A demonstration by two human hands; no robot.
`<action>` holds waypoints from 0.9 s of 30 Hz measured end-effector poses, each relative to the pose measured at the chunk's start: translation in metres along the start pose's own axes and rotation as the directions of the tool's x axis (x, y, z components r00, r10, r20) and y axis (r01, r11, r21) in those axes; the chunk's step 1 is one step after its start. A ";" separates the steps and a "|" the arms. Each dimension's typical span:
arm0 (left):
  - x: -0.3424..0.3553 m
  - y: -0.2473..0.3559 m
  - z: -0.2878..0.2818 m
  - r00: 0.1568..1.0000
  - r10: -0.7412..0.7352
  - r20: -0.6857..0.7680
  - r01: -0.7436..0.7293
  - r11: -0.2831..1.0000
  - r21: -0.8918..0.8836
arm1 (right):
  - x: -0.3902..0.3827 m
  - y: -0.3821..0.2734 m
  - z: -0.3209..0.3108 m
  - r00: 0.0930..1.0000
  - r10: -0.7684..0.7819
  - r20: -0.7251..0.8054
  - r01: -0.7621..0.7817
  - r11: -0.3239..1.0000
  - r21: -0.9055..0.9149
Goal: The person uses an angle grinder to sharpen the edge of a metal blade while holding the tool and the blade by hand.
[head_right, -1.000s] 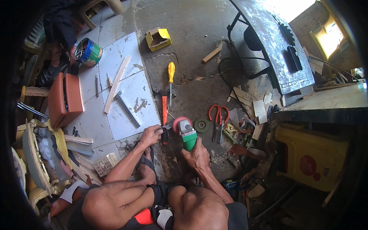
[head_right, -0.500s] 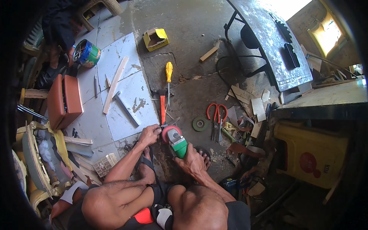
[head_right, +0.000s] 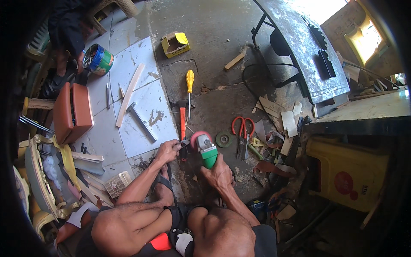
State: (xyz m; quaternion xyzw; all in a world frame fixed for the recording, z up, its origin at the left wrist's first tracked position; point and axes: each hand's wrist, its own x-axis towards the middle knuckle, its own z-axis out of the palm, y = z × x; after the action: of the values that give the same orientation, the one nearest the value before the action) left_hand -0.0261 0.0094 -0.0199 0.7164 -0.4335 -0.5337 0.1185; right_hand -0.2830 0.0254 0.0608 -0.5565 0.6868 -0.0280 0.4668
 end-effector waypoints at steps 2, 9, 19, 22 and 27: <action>-0.001 0.000 0.000 1.000 0.004 -0.004 -0.004 1.000 0.019 | 0.003 0.001 -0.003 1.000 -0.008 -0.030 0.008 1.000 0.017; 0.000 0.000 -0.001 1.000 -0.002 -0.008 0.002 1.000 0.018 | -0.001 0.006 0.000 0.989 -0.061 -0.132 0.055 0.997 -0.047; -0.001 0.008 -0.004 1.000 -0.014 0.019 0.013 0.999 0.047 | 0.006 0.006 0.000 0.982 -0.052 -0.182 0.028 0.991 -0.131; 0.001 0.004 -0.003 1.000 -0.016 -0.014 0.017 0.999 0.050 | 0.007 0.005 0.001 0.983 -0.054 -0.173 0.030 0.990 -0.140; -0.001 0.005 -0.005 1.000 -0.027 0.014 0.026 0.998 0.055 | 0.003 0.003 0.003 0.987 -0.106 -0.120 0.086 0.983 -0.160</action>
State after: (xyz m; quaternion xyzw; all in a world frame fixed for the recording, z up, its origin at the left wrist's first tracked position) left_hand -0.0247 0.0058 -0.0142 0.7211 -0.4392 -0.5284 0.0885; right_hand -0.2826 0.0254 0.0553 -0.6206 0.6877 -0.0332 0.3752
